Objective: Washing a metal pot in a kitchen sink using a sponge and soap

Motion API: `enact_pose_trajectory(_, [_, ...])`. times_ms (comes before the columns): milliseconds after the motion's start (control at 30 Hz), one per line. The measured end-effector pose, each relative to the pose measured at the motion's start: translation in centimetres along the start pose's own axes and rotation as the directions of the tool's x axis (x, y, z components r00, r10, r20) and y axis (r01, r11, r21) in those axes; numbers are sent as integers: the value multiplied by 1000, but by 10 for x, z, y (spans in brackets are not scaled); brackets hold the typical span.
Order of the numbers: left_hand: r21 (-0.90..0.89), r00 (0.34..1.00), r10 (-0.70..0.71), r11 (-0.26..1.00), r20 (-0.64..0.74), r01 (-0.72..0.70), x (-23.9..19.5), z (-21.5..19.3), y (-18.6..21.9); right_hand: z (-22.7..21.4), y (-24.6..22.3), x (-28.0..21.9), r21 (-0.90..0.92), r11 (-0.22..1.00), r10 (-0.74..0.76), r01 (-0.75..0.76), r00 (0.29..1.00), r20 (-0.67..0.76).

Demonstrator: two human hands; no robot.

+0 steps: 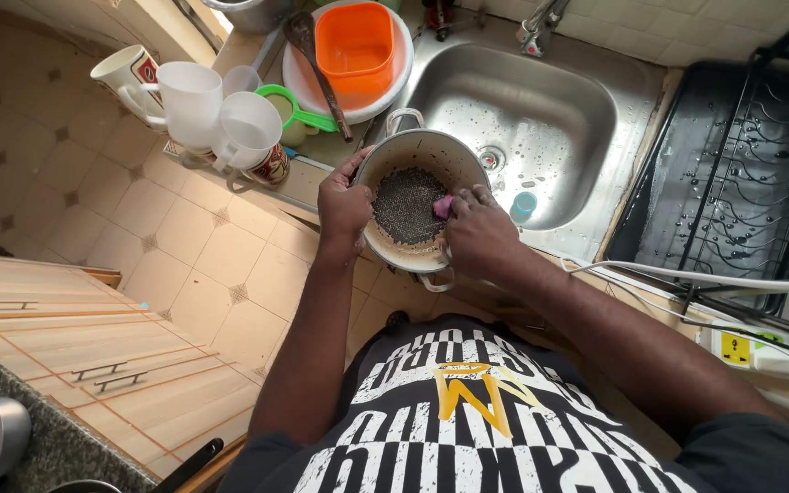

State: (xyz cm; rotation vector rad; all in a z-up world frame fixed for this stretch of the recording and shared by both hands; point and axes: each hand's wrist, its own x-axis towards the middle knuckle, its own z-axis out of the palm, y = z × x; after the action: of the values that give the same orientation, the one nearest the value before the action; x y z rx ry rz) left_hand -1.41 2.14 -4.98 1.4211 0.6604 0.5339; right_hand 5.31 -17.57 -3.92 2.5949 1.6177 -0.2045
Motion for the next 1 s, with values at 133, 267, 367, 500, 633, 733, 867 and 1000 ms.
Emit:
enact_pose_trajectory(133, [-72,996,-78,995,-31,76,1,-9,-9,15,9,24,-11,1000,7,-5,992,126])
enact_pose_trajectory(267, [-57,994,-101,994,-52,98,12,-17,-25,16,3,44,12,1000,-28,28,996,83])
enact_pose_trajectory(367, [-61,991,-112,992,-71,107,10,-23,-34,20,0,51,-1,995,-97,97,994,58])
enact_pose_trajectory(500, [-78,991,-124,990,-43,121,12,-25,-55,42,4,62,203,953,-245,226,967,75])
enact_pose_trajectory(633, [26,994,-111,994,13,110,-18,-20,-4,65,10,61,222,965,-172,141,976,131])
enact_pose_trajectory(733, [165,995,-84,984,58,73,-2,-19,-30,32,2,63,202,979,-31,15,996,78])
enact_pose_trajectory(867, [208,996,-75,976,53,62,12,-18,-46,79,27,101,172,985,44,-24,993,-114])
enact_pose_trajectory(1000, [212,997,-48,977,56,35,14,-18,-46,53,0,112,321,946,14,30,991,-132])
